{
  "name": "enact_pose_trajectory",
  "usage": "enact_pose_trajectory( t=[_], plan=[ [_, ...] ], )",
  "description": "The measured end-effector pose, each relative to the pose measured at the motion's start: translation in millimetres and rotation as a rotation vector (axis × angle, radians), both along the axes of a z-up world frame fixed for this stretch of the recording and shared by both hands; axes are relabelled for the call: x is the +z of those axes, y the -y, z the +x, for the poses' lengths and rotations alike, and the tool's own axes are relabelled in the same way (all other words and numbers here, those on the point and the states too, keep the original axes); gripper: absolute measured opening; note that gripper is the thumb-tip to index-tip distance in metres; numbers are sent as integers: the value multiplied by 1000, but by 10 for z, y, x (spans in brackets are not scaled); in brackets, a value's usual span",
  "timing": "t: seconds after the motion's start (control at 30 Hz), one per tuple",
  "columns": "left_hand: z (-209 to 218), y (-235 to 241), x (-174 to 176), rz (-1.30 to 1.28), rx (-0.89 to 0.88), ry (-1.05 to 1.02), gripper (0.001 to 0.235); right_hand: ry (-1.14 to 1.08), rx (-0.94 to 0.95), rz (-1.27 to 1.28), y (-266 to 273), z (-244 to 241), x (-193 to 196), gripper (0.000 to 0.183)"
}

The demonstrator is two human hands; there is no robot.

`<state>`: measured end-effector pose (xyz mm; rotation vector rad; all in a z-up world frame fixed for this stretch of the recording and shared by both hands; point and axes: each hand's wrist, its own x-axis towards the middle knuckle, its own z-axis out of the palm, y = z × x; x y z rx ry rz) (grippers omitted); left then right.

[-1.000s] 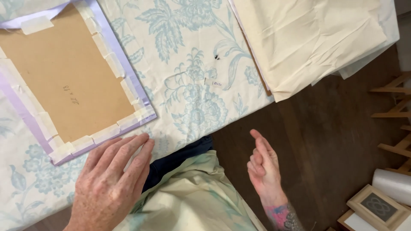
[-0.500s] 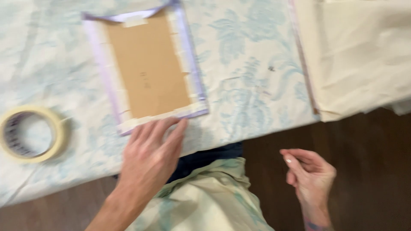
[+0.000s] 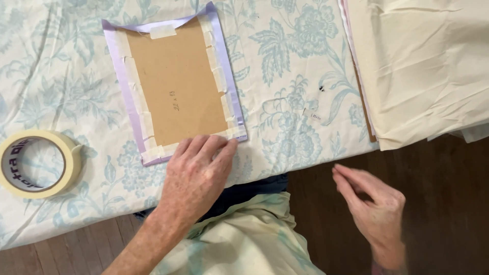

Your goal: Securing fabric to a cardboard frame backing using small pieces of masking tape.

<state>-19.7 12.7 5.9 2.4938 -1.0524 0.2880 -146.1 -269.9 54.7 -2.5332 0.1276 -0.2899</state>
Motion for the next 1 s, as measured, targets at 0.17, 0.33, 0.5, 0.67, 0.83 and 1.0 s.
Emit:
enact_pose_trajectory(
  t=[0.17,0.33,0.5,0.67,0.83,1.0],
  plan=[
    [-90,-142,82,-50,39,31,18,58,29,-73,-72,442,26,14],
    [-154,-296,132,-79,96,21,10,-99,-4,-392,11,687,-117,35],
    [-184,-281,141,-100,88,-9,11,-133,-47,-233,-40,820,-152,28],
    [-193,-246,82,-97,52,-13,19,-152,-105,-42,-65,863,-130,22],
    [-270,-80,81,-91,-4,-32,29,-456,-180,309,-412,656,117,32],
    [-458,-64,510,-783,39,-904,24,-156,414,386,-889,435,291,29]
  ],
)
